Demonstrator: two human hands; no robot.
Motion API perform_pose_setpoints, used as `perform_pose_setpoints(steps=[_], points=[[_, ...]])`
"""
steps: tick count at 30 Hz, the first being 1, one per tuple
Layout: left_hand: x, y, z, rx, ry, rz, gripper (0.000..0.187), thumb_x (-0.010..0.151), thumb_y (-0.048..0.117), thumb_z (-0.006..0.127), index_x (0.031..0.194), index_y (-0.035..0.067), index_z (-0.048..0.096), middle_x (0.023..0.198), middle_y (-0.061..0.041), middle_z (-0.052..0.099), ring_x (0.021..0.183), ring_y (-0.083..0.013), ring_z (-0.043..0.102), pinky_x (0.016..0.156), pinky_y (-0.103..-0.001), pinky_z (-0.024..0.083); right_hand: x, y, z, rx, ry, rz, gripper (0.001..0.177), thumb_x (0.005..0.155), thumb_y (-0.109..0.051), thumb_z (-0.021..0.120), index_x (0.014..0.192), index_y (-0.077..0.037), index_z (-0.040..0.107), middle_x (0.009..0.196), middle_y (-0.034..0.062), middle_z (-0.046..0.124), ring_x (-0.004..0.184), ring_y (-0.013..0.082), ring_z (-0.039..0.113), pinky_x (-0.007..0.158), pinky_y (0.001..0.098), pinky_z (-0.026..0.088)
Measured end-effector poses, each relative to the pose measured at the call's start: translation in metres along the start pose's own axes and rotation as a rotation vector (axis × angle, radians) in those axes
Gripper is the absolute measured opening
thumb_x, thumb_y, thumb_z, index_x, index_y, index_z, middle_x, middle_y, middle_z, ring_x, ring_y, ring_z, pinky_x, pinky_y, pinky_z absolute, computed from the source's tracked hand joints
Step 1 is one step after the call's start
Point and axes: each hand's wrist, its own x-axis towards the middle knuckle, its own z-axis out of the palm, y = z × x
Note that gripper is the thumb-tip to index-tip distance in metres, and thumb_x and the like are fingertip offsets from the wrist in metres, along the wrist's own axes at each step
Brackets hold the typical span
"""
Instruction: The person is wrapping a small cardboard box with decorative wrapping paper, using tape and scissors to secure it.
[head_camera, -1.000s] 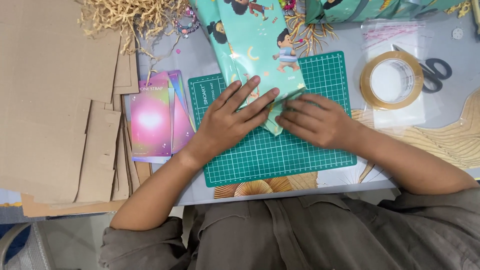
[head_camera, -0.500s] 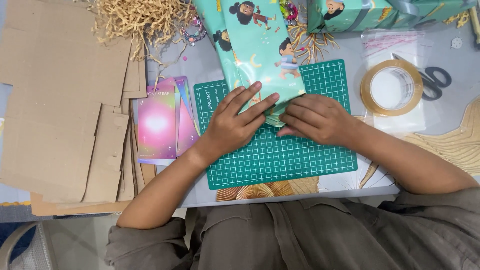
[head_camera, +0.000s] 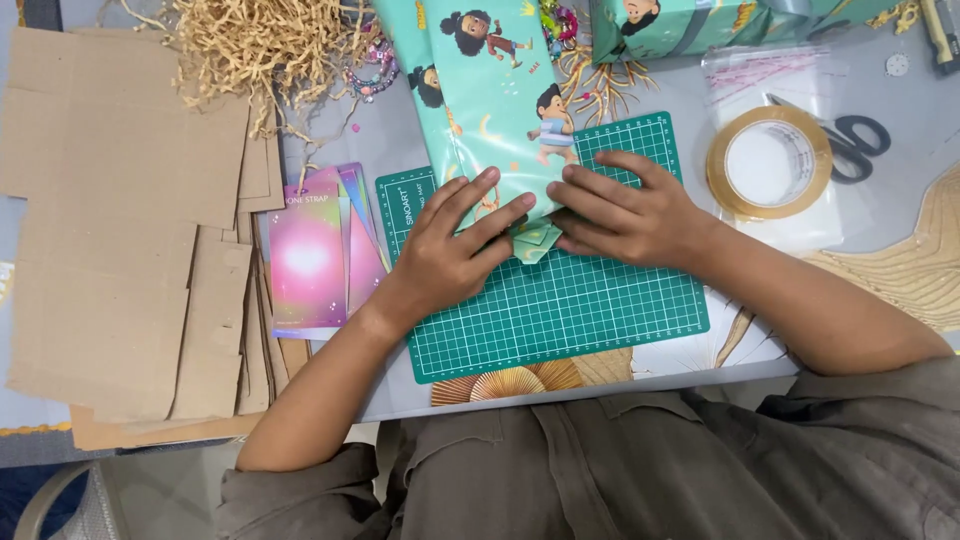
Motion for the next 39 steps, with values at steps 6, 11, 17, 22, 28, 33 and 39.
perform_pose_setpoints(steps=[6,11,17,22,28,33,39], points=[[-0.002,0.0,0.002,-0.005,-0.007,0.0,0.025,0.109,0.015,0.068,0.084,0.013,0.07,0.137,0.003,0.078,0.131,-0.0324,0.071,0.108,-0.05,0.059,-0.016,-0.006,0.015,0.008,-0.001,0.062,0.029,0.11,-0.032,0.069,0.094,-0.011,0.081,0.134,0.0116,0.076,0.123,0.0306,0.072,0.102,0.0525,0.063],[-0.003,-0.002,-0.001,0.024,-0.012,0.032,0.018,0.108,0.018,0.072,0.091,0.016,0.068,0.141,0.003,0.076,0.131,-0.0326,0.071,0.108,-0.051,0.06,-0.006,-0.012,0.013,-0.032,0.026,0.064,0.017,0.106,-0.027,0.074,0.097,-0.014,0.081,0.139,0.0085,0.073,0.125,0.0277,0.066,0.101,0.0507,0.062],[-0.01,-0.003,-0.006,-0.147,-0.094,-0.119,0.032,0.1,0.013,0.084,0.123,0.009,0.062,0.15,-0.007,0.069,0.134,-0.0319,0.07,0.113,-0.048,0.058,-0.013,-0.014,0.022,0.013,0.046,0.169,0.029,0.109,-0.032,0.071,0.088,-0.013,0.078,0.134,0.0084,0.074,0.125,0.0283,0.065,0.102,0.0483,0.061],[-0.006,-0.003,-0.01,-0.312,-0.099,-0.192,0.058,0.1,0.01,0.085,0.146,0.005,0.05,0.152,-0.009,0.069,0.138,-0.0317,0.069,0.117,-0.048,0.055,-0.016,-0.012,0.023,0.103,0.083,0.146,0.017,0.105,-0.021,0.078,0.092,-0.009,0.079,0.134,0.0105,0.073,0.121,0.0302,0.068,0.099,0.0495,0.06],[-0.004,-0.007,-0.02,-0.303,-0.204,-0.161,0.056,0.103,0.014,0.083,0.149,0.001,0.052,0.155,-0.011,0.066,0.144,-0.0319,0.063,0.124,-0.049,0.048,-0.033,0.001,0.019,0.151,0.072,0.21,0.016,0.099,-0.003,0.085,0.098,-0.003,0.069,0.119,0.0172,0.076,0.112,0.0358,0.074,0.092,0.052,0.06],[-0.003,-0.014,-0.027,-0.402,-0.28,-0.142,0.062,0.106,0.019,0.081,0.154,0.003,0.046,0.162,-0.012,0.059,0.152,-0.0324,0.056,0.132,-0.05,0.036,0.001,-0.028,0.008,0.088,0.028,0.076,0.065,0.098,-0.076,0.065,0.116,-0.015,0.079,0.128,0.007,0.076,0.119,0.0247,0.068,0.107,0.0482,0.053],[-0.004,-0.025,-0.032,-0.656,-0.238,-0.22,0.053,0.109,0.012,0.066,0.156,0.005,0.043,0.165,-0.019,0.054,0.158,-0.0429,0.045,0.134,-0.061,0.029,-0.009,-0.027,0.022,0.028,0.048,0.037,0.015,0.107,-0.028,0.074,0.102,-0.02,0.086,0.126,0.0017,0.078,0.114,0.022,0.065,0.1,0.047,0.059]])
